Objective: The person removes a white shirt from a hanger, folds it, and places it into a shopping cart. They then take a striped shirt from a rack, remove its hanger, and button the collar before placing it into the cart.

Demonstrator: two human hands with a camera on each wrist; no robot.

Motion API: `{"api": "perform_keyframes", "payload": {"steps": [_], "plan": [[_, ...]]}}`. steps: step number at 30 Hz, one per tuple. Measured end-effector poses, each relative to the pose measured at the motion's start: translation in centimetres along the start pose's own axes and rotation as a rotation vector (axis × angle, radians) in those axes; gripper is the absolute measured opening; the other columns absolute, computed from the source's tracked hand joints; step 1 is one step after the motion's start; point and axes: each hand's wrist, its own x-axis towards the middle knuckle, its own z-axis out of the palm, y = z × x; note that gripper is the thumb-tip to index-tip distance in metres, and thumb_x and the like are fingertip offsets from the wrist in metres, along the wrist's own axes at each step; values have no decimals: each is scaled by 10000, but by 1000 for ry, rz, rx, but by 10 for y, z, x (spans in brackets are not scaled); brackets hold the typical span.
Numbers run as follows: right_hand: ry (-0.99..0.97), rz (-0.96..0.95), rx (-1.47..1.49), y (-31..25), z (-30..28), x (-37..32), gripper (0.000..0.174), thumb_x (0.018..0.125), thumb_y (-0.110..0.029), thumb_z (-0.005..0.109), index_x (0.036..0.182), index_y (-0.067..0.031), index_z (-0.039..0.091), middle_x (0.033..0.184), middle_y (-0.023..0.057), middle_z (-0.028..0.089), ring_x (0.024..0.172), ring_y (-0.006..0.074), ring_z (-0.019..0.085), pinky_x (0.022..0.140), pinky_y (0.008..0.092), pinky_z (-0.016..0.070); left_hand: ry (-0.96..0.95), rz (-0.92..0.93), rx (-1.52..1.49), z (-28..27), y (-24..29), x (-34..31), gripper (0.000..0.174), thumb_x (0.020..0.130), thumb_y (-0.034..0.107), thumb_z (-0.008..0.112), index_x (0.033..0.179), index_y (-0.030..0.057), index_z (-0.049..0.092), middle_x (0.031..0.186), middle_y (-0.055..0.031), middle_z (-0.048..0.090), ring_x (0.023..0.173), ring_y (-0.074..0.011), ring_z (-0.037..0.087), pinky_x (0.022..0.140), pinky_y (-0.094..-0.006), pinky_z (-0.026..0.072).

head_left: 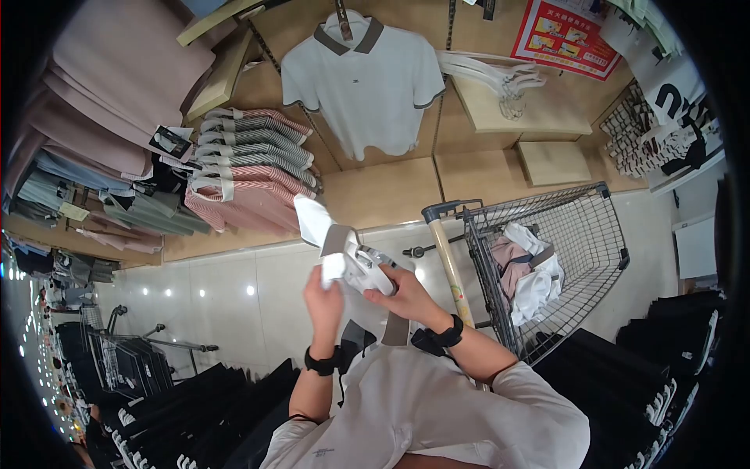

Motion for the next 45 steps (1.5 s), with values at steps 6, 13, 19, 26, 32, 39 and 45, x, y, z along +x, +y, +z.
{"api": "perform_keyframes", "payload": {"steps": [6,13,19,26,32,39,45], "plan": [[115,160,-232,-16,2,-2,465,850,-215,729,1218,23,574,1008,134,675,858,198,644,767,293,493,119,-161,-620,-51,7,22,328,835,56,579,1146,-46,558,1001,-147,657,873,-206,619,795,-310,484],[194,-219,-159,-18,16,0,555,827,-160,744,1324,-22,540,1030,172,696,881,211,692,794,313,520,69,-234,341,-50,6,42,249,793,158,735,972,8,651,1097,-274,617,972,-442,597,797,-436,486],[138,-213,-230,-41,30,-9,343,786,-55,743,1114,19,675,1026,127,676,853,184,648,763,278,495,687,232,305,-79,-58,102,206,836,34,592,1018,-60,602,883,-212,644,864,-406,626,797,-428,488],[73,-370,-385,-76,30,3,513,687,124,660,1176,-32,665,1211,150,606,1039,252,628,901,324,484,369,-332,-481,-129,-81,135,270,819,-39,483,1067,-63,587,949,-137,656,885,-231,646,782,-353,505],[136,-200,-194,-86,23,25,310,808,22,692,1117,18,669,1241,173,620,1172,274,578,992,355,453,-420,-213,-1321,-153,-140,173,214,870,26,573,1066,-48,619,991,-118,675,854,-220,674,758,-344,550],[441,-422,491,-104,45,79,423,867,-208,737,1191,-2,558,1143,116,625,1040,232,587,961,383,435,-278,-371,-1127,-174,-85,158,399,877,9,523,1255,-103,464,1062,-161,641,937,-241,668,811,-359,552],[360,-599,599,-150,44,99,490,887,-381,692,1177,-28,516,1046,71,591,943,180,534,825,329,407,-221,-296,-1002,-193,-84,161,474,871,13,515,1324,-92,425,1148,-167,609,1015,-239,625,848,-336,523]]}}
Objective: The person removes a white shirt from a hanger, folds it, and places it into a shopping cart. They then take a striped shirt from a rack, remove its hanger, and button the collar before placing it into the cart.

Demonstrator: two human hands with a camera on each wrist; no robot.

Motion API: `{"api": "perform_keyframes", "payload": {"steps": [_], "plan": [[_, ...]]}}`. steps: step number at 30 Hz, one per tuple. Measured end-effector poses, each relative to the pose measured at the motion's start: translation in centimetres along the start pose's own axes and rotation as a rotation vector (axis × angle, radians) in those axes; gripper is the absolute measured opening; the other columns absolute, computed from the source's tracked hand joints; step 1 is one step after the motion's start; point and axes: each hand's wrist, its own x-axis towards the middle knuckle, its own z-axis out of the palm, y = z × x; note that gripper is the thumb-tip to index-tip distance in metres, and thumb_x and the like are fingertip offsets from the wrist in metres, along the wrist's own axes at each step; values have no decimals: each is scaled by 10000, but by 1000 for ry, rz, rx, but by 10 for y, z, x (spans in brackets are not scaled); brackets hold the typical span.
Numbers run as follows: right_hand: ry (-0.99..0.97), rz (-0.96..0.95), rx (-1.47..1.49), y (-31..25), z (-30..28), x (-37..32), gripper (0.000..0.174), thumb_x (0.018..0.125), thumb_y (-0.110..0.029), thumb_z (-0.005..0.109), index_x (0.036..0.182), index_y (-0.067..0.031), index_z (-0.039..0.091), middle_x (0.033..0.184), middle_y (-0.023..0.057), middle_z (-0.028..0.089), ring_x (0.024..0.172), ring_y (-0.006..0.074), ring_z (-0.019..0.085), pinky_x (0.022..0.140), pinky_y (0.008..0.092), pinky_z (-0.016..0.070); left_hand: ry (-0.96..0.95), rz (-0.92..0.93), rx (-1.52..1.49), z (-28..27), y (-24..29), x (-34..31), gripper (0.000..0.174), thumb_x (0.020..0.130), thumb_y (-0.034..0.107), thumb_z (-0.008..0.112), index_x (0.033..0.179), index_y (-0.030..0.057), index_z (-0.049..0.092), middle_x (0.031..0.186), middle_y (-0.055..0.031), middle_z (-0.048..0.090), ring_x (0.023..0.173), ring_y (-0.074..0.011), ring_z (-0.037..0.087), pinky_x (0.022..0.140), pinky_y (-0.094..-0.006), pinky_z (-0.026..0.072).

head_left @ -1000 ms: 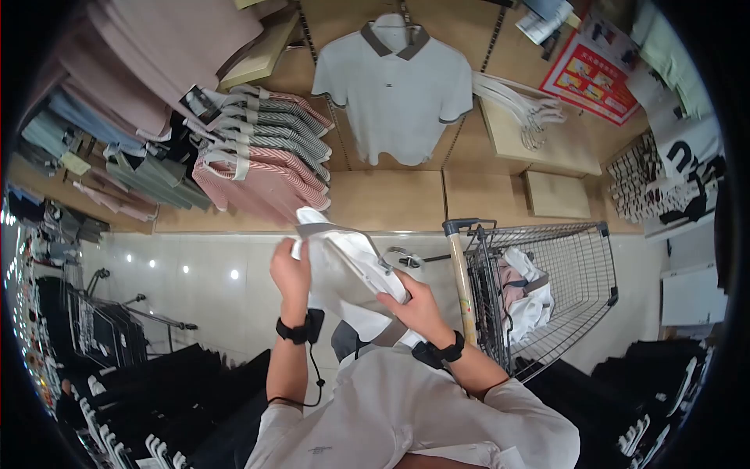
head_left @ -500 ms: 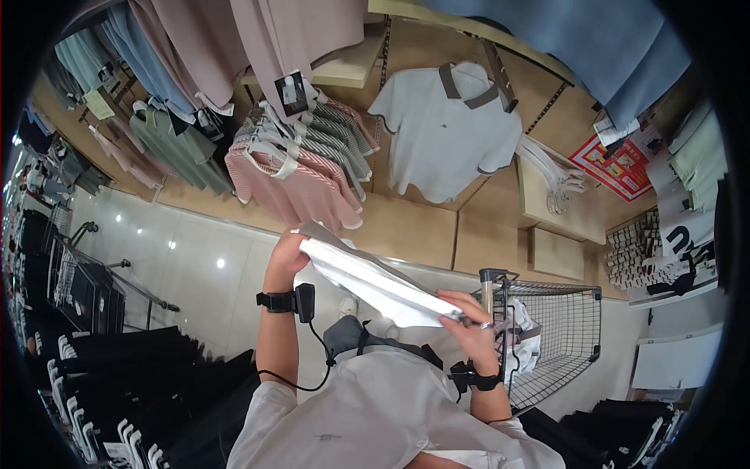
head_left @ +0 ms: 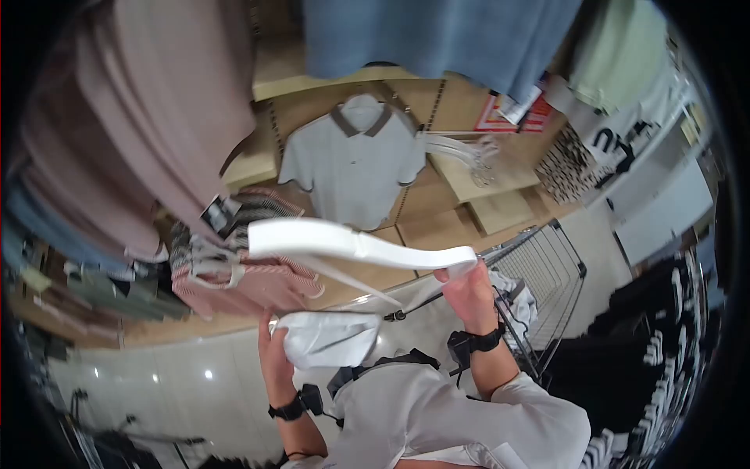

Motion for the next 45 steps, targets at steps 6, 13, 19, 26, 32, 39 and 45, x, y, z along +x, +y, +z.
{"api": "perform_keyframes", "payload": {"steps": [6,13,19,26,32,39,45], "plan": [[93,-186,-431,18,12,9,508,958,-487,530,822,-4,607,814,118,593,746,193,549,694,302,423,-94,-24,161,-20,1,-5,457,932,155,559,1318,-70,466,1151,-121,605,1017,-189,588,848,-309,493],[37,-452,-996,23,28,15,130,835,-116,640,734,-34,626,765,64,645,718,191,552,747,323,396,-694,-267,339,-17,36,-2,1014,887,781,82,918,-64,642,1006,-140,646,771,-154,596,678,-250,471],[-131,-459,-1078,34,55,2,67,733,-62,700,725,-61,633,761,34,618,727,206,550,746,338,381,-485,-498,77,14,24,-7,895,921,738,262,919,-73,641,815,-82,652,650,-152,592,577,-242,457],[-202,-384,-1186,55,55,-16,189,696,-163,790,813,-76,669,926,55,629,975,257,524,857,373,409,-12,-379,-67,55,38,-18,435,901,386,554,951,-35,652,755,-80,645,697,-171,611,671,-279,482],[-83,12,-1189,55,30,-43,758,808,-364,765,1410,-73,409,1424,138,363,1222,309,432,1054,441,350,-56,-466,-217,18,8,6,326,921,304,560,972,-9,634,865,-101,664,787,-189,627,727,-312,493],[-40,569,-235,32,-12,-81,712,861,35,634,1481,-28,289,1390,137,450,1099,241,597,908,340,475,-18,-352,-2,51,4,14,338,956,270,487,875,-23,633,736,-101,640,647,-178,591,595,-290,474],[-3,634,29,2,-45,-61,428,1024,-250,481,1335,42,445,1250,243,574,984,275,668,820,330,529,-62,-263,88,75,-7,29,352,961,313,503,884,-6,631,766,-85,629,700,-164,584,614,-271,456]]}}
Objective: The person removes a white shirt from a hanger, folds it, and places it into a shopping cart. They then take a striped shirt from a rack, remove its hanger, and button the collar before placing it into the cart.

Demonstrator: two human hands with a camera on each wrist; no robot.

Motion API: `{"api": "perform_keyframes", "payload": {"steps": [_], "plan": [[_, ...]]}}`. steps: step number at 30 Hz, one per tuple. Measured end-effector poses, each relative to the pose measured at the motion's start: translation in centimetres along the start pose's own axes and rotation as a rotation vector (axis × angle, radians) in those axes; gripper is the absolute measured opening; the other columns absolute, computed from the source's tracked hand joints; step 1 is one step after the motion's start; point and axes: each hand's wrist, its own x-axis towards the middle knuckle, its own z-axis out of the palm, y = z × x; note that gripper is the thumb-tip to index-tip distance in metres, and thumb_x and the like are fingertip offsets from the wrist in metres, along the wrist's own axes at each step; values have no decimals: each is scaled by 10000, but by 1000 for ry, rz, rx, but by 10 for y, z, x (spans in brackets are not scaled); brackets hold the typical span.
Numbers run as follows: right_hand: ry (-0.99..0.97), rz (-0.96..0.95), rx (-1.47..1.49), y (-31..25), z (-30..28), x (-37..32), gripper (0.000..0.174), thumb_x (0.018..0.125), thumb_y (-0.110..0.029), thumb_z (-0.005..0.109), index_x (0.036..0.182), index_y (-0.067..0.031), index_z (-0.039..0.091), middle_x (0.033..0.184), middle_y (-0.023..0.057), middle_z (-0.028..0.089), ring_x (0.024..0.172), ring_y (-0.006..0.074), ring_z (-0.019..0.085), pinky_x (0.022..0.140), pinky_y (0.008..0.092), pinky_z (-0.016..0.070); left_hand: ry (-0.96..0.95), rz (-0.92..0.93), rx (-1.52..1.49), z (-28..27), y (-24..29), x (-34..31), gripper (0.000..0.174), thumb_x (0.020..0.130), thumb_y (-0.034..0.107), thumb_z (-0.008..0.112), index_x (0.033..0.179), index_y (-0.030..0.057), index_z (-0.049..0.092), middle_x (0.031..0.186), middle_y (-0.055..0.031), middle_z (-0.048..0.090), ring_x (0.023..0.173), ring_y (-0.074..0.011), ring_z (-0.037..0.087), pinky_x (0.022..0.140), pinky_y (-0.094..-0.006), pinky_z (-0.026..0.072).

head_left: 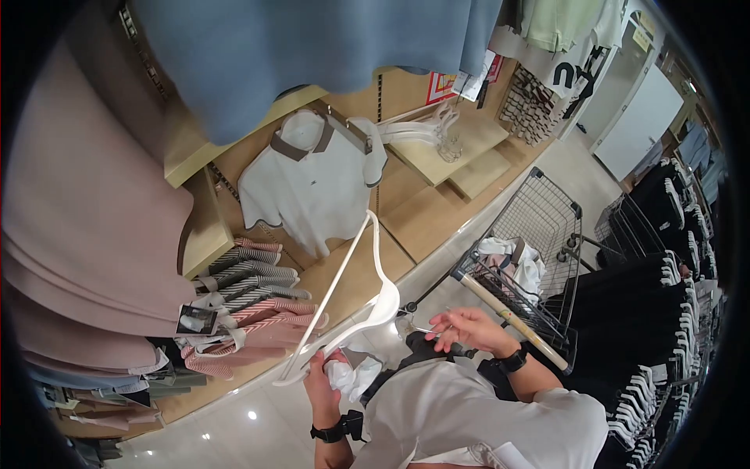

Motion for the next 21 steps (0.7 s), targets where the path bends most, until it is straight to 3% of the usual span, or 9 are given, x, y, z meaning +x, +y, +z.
{"api": "perform_keyframes", "payload": {"steps": [2,3,8,11,13,16,21], "plan": [[309,135,-198,-8,-16,12,356,1033,-266,463,1177,51,536,1107,224,652,898,287,692,757,320,550,16,45,45,15,-4,5,365,967,314,491,880,-9,637,764,-87,630,705,-166,582,626,-274,456],[311,141,-218,-17,-21,17,334,1034,-261,461,1076,55,562,1033,217,675,881,293,700,767,325,563,18,72,61,24,-5,9,369,974,312,485,898,-15,640,763,-87,632,716,-169,581,643,-281,459],[342,26,-178,-61,-66,27,281,1027,-202,470,1016,47,600,987,211,686,892,300,704,778,361,579,-31,106,111,61,-19,32,379,992,312,472,963,-20,652,810,-81,641,728,-167,579,675,-283,462],[460,-75,-126,-99,-100,23,224,1003,-139,488,984,57,595,961,223,690,867,314,708,754,386,597,-110,201,138,97,-15,40,345,996,291,482,1012,-4,661,845,-54,628,741,-147,573,670,-265,457],[512,-143,-136,-123,-130,11,229,1001,-144,491,991,66,584,967,241,679,866,309,705,765,383,593,-219,172,299,106,-9,47,310,989,275,510,1028,8,663,857,-32,607,752,-129,566,672,-253,452],[627,-278,-151,-156,-183,-5,227,996,-141,494,996,73,570,973,254,667,865,307,700,784,376,587,-110,130,194,109,-16,56,240,967,208,569,997,-9,666,822,-26,590,786,-111,545,699,-240,442],[784,-502,-165,-201,-280,34,206,990,-116,484,977,75,559,964,233,657,883,318,694,815,370,581,4,134,108,114,-25,56,262,950,252,596,969,2,672,803,-18,583,733,-102,548,657,-233,431]]}}
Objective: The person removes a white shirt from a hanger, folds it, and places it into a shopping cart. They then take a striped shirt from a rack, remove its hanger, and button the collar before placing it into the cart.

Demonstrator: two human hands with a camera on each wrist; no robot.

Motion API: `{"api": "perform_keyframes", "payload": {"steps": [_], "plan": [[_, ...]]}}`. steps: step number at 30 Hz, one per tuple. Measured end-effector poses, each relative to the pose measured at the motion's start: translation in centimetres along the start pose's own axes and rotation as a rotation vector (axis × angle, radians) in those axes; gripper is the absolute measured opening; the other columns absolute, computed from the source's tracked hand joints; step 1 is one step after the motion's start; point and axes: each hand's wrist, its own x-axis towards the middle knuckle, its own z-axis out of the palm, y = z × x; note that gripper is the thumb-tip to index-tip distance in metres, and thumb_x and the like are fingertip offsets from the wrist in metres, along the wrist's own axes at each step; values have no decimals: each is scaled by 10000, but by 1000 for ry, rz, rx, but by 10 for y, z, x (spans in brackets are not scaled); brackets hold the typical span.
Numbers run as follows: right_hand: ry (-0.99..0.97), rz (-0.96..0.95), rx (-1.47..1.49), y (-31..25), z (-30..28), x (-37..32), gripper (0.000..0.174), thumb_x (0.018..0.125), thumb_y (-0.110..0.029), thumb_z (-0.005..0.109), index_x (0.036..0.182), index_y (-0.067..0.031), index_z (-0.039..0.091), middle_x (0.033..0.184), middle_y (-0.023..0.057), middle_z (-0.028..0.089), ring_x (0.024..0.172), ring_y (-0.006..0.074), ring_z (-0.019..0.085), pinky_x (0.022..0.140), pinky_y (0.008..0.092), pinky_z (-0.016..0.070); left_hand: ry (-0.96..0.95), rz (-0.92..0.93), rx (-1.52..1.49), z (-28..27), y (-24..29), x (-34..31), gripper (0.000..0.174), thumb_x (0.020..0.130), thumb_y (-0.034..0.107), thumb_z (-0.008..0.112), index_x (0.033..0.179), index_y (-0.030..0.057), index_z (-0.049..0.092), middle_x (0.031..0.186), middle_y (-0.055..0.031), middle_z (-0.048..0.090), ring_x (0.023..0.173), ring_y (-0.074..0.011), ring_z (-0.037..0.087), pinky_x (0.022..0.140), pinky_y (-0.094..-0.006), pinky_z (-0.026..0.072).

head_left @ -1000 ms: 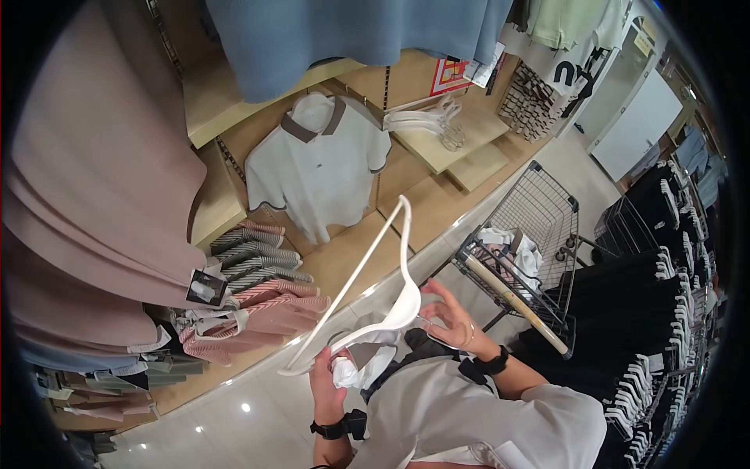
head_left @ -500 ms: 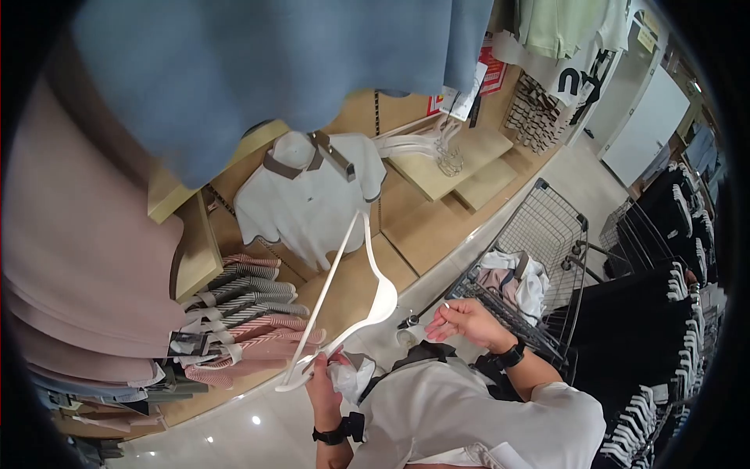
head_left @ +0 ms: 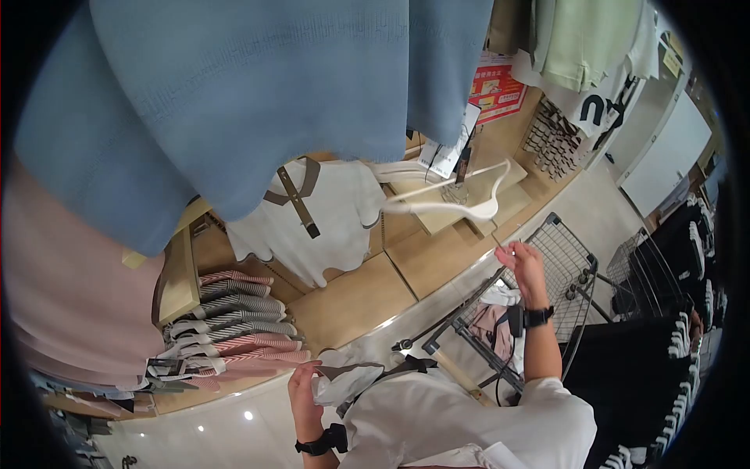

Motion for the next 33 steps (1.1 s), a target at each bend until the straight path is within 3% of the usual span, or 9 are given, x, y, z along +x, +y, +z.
{"api": "perform_keyframes", "payload": {"steps": [11,15,17,19,21,23,24,28,33], "plan": [[11,-4,23,74,36,244,226,1004,-95,438,935,109,507,963,258,612,877,340,685,836,372,593,165,-5,22,28,-5,-35,213,943,199,583,956,5,670,776,-15,586,704,-96,543,636,-221,426],[-26,-20,14,80,56,270,192,978,-98,481,867,45,548,828,148,629,709,230,665,647,298,579,249,16,50,25,-8,-48,196,937,170,573,954,-1,669,778,-20,590,702,-97,545,630,-218,425],[9,-76,31,87,58,284,127,931,-52,462,899,12,567,739,45,560,561,146,523,485,258,424,282,8,20,25,-10,-51,210,926,168,551,960,-9,659,781,-32,596,689,-108,563,619,-225,442],[14,-40,50,101,44,308,142,927,-44,428,946,-10,565,744,28,547,582,138,519,498,275,427,308,-16,12,25,-11,-55,211,927,175,557,957,-7,660,781,-31,595,696,-110,565,624,-226,444],[-66,7,50,167,-13,394,303,977,-287,365,1033,-64,563,778,27,572,644,168,555,560,316,470,330,-37,4,26,-14,-58,213,927,183,564,954,-5,660,781,-30,595,702,-112,567,630,-226,445],[-180,-490,-603,178,-21,396,411,978,-396,344,1131,-80,558,944,74,626,788,255,617,697,390,527,362,-34,54,25,-17,-61,221,926,202,578,947,-3,660,778,-28,591,702,-110,568,627,-228,445],[-156,44,70,163,-7,393,474,972,-448,373,1242,-92,533,1149,128,604,972,334,606,864,464,509,370,-37,49,25,-19,-63,221,926,202,578,947,-3,660,778,-28,591,702,-110,568,627,-228,445],[-378,1,107,180,-21,427,524,971,-442,444,1329,-61,475,1239,159,558,1070,355,559,924,522,468,391,-29,52,22,-26,-67,237,926,226,589,948,1,659,769,-23,581,682,-102,561,606,-222,438],[-138,151,-401,184,-25,446,378,996,-381,471,949,-14,552,790,110,603,647,219,597,637,340,537,408,-61,84,26,-23,-70,242,926,235,597,951,3,660,766,-20,577,667,-96,556,592,-220,435]]}}
